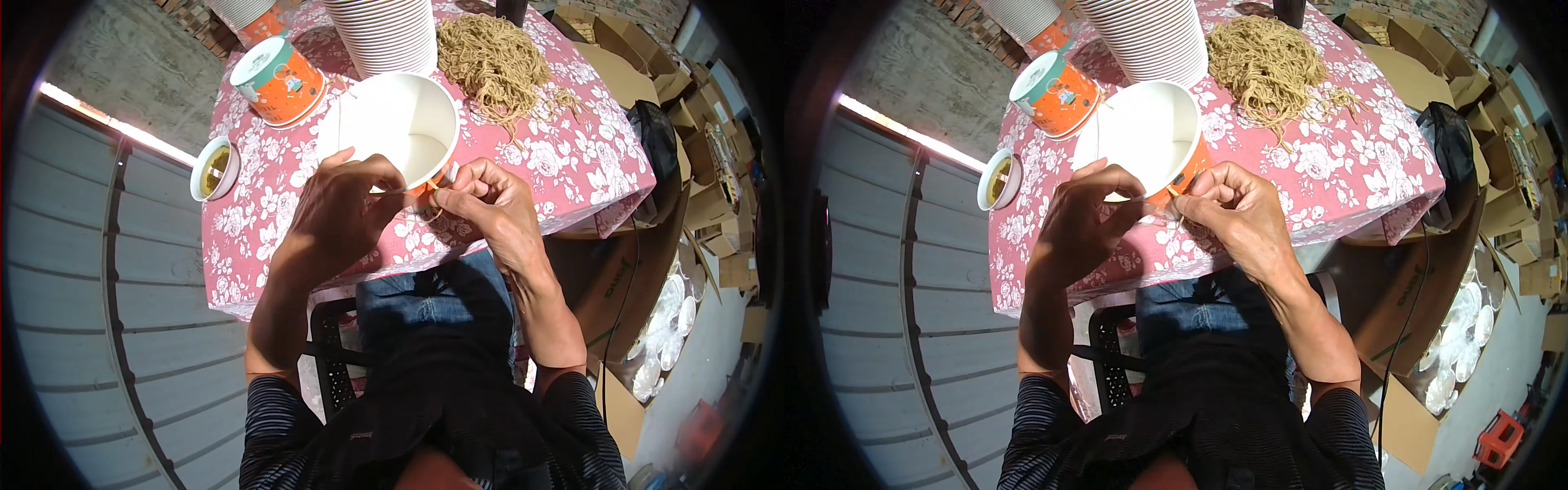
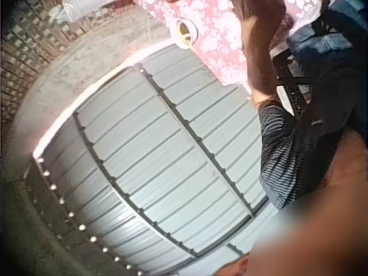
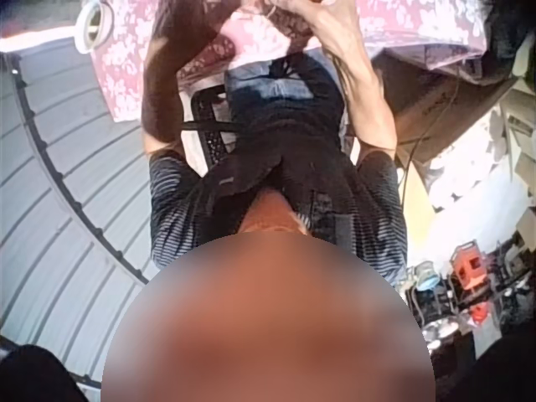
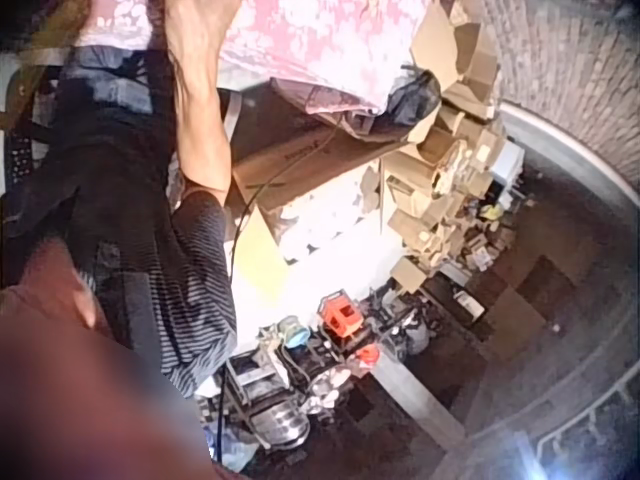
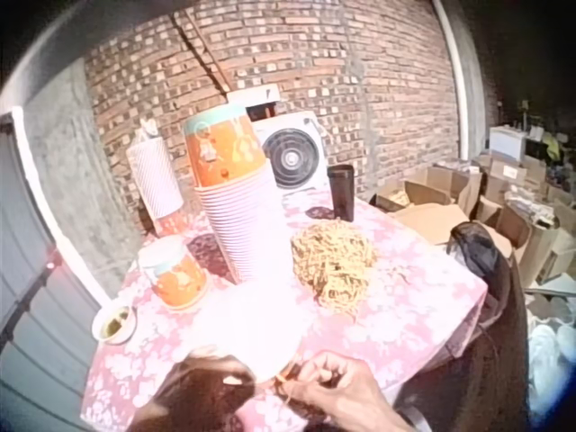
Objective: Assembling paper packaging components by attaching string handles to bowls.
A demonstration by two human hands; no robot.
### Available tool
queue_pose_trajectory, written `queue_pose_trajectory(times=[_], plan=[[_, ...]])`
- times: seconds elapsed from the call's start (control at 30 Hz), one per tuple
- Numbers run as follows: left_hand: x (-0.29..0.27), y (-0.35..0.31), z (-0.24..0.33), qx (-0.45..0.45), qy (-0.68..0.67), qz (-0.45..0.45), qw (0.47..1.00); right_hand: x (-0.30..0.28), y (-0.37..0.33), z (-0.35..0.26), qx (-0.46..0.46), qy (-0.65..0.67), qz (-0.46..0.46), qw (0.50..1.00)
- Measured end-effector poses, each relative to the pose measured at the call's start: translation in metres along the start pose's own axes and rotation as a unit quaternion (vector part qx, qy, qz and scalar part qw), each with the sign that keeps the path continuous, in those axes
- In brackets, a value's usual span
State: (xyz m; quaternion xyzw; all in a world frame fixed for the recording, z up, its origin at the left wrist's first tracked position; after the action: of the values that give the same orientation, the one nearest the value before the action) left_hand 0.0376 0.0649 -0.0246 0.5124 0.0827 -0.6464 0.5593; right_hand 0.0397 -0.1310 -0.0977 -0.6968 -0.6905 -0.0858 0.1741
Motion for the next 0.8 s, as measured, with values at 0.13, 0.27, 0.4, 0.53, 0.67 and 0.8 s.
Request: queue_pose_trajectory(times=[0.13,0.27,0.4,0.53,0.67,0.8], plan=[[0.001,0.001,0.002,-0.025,0.013,-0.014,1.0,0.001,0.0,0.0,0.007,0.001,0.002,1.0],[0.001,0.001,0.001,-0.013,0.021,-0.017,1.0,0.001,0.0,-0.001,0.002,-0.003,0.003,1.0],[0.005,-0.001,-0.002,-0.005,-0.038,0.042,0.998,0.001,0.001,-0.001,0.005,-0.004,-0.001,1.0],[0.007,-0.002,-0.006,-0.013,-0.073,0.036,0.997,0.004,0.001,-0.001,-0.002,0.008,0.009,1.0],[0.006,0.002,-0.003,-0.002,-0.137,0.074,0.988,0.002,0.003,0.002,-0.018,-0.01,0.001,1.0],[0.002,0.011,0.0,-0.065,-0.062,-0.038,0.995,0.001,0.004,0.005,-0.004,0.008,0.004,1.0]])
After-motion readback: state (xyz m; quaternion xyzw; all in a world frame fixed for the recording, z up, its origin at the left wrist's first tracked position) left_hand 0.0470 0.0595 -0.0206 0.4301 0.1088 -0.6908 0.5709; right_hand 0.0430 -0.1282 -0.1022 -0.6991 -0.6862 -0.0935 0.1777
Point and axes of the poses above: each hand's wrist, its own y-axis towards the middle knuckle, its own x-axis out of the palm, z = x × y, the point moved 4 cm from there along y, towards the middle knuckle, and after that the axes turned 13 degrees about z, right-handed, at the moved point
